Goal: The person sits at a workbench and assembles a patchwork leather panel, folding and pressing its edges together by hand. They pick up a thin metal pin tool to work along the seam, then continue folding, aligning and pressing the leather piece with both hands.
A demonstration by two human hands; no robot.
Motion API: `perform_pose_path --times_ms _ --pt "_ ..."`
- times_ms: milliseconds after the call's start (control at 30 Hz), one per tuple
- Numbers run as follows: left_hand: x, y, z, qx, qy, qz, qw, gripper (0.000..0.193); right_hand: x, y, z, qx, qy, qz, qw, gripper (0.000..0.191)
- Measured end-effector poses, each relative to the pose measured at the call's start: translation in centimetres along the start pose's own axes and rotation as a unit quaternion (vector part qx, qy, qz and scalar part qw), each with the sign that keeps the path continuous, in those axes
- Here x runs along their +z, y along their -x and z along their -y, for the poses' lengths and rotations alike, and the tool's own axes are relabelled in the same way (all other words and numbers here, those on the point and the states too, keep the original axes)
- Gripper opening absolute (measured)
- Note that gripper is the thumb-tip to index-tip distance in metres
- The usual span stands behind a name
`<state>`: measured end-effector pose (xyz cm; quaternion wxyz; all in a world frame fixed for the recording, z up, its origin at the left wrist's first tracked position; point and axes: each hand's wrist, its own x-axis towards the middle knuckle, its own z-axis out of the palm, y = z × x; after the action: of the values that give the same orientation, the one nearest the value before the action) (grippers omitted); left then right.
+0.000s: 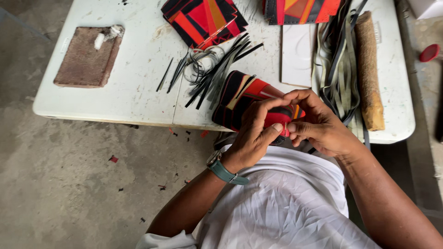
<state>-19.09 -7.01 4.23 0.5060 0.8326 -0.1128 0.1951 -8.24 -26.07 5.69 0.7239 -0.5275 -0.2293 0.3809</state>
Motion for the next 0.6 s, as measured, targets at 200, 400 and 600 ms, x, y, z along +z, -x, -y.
perform_pose_path --times_ms 200,400,600 --pt "0.4 0.0 0.0 -0.052 0.071 0.016 0.996 0.061 0.1 0.3 -0.5 -0.019 -0.062 0.043 0.997 0.054" --pt "0.9 -0.1 0.0 -0.07 0.093 0.004 0.993 0.061 -0.5 0.3 -1.3 -0.025 -0.079 0.042 0.996 0.053" --pt "2.0 0.5 -0.7 -0.06 0.02 -0.015 0.998 0.063 -0.3 0.0 -2.5 -0.058 -0.023 0.023 0.998 0.052"
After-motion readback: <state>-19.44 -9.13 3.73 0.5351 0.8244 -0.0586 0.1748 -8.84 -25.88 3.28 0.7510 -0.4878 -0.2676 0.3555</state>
